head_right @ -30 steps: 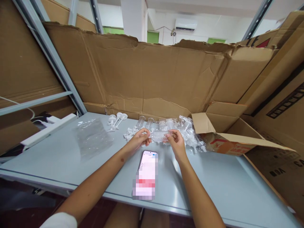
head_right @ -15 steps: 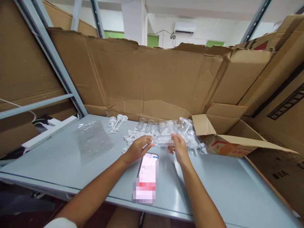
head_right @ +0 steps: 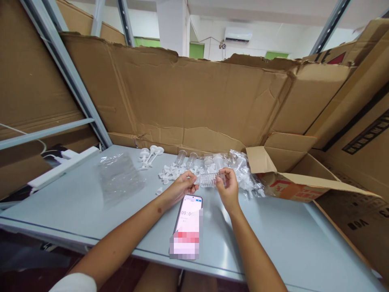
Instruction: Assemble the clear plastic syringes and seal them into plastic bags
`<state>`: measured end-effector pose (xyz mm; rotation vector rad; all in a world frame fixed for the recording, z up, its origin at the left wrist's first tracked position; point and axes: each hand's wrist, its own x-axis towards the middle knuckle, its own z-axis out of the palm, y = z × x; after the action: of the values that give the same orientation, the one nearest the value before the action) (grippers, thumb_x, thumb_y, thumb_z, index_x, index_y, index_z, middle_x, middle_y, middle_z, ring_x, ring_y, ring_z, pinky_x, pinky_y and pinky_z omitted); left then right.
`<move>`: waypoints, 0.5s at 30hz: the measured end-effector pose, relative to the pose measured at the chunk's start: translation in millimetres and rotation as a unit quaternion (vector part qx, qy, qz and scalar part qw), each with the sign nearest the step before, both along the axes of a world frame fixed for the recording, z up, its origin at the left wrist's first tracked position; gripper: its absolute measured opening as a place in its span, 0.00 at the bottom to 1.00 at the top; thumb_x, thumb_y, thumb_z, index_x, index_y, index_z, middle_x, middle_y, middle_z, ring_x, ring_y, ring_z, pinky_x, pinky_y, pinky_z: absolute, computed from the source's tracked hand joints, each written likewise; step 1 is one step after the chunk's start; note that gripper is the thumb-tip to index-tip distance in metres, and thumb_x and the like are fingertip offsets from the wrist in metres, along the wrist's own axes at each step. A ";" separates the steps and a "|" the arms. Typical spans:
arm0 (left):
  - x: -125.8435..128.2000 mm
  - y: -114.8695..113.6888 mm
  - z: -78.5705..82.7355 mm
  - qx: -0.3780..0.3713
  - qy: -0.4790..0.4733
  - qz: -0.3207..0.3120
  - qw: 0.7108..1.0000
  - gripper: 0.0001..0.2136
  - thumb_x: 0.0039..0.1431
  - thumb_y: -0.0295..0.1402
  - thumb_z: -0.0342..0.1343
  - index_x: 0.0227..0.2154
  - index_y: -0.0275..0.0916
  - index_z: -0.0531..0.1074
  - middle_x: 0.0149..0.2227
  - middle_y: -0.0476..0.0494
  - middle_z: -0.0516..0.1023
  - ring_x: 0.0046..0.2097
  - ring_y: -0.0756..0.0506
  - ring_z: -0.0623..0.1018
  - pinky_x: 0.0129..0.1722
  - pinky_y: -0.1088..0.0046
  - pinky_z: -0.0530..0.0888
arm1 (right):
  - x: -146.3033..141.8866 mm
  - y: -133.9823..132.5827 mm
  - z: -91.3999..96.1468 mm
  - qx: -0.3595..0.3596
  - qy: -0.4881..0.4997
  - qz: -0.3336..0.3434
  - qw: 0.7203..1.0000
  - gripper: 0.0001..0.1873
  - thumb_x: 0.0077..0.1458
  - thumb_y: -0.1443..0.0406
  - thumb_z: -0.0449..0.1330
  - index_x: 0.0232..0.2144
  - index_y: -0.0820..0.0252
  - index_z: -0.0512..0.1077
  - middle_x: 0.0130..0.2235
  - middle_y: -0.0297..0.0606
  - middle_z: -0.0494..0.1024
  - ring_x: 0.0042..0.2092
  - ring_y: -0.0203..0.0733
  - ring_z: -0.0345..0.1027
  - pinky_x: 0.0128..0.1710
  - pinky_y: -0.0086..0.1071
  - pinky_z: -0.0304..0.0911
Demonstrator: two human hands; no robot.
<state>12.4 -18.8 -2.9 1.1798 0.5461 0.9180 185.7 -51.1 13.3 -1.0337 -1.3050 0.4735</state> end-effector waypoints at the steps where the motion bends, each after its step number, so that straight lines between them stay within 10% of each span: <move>1: 0.0 -1.4 0.3 0.037 0.011 0.029 0.999 0.15 0.50 0.44 0.53 0.27 0.39 0.55 0.24 0.51 0.70 0.23 0.55 0.68 0.26 0.79 0.63 | -0.4 -1.4 0.7 0.000 -0.008 -0.007 1.000 0.10 0.48 0.59 0.56 0.32 0.56 0.62 0.28 0.32 0.64 0.27 0.36 0.60 0.26 0.30 0.59; 9: -11.9 -11.0 7.8 0.482 0.192 0.091 0.850 0.06 0.56 0.35 0.48 0.27 0.39 0.64 0.33 0.41 0.71 0.37 0.46 0.70 0.43 0.64 0.65 | -0.5 -0.9 2.7 -0.141 0.061 0.006 0.988 0.12 0.53 0.57 0.48 0.22 0.55 0.59 0.17 0.26 0.57 0.15 0.32 0.51 0.11 0.26 0.46; 15: -3.8 -5.1 -1.1 0.268 0.147 0.125 0.944 0.11 0.54 0.41 0.50 0.33 0.39 0.61 0.32 0.45 0.71 0.33 0.49 0.72 0.34 0.71 0.68 | -2.0 2.5 -0.2 -0.083 0.078 -0.019 0.993 0.11 0.52 0.57 0.51 0.24 0.55 0.59 0.21 0.27 0.59 0.18 0.31 0.51 0.15 0.26 0.51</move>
<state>8.6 -23.9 -4.0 1.7890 0.7216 1.1578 183.8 -48.6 13.1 -1.1329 -1.1192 0.6301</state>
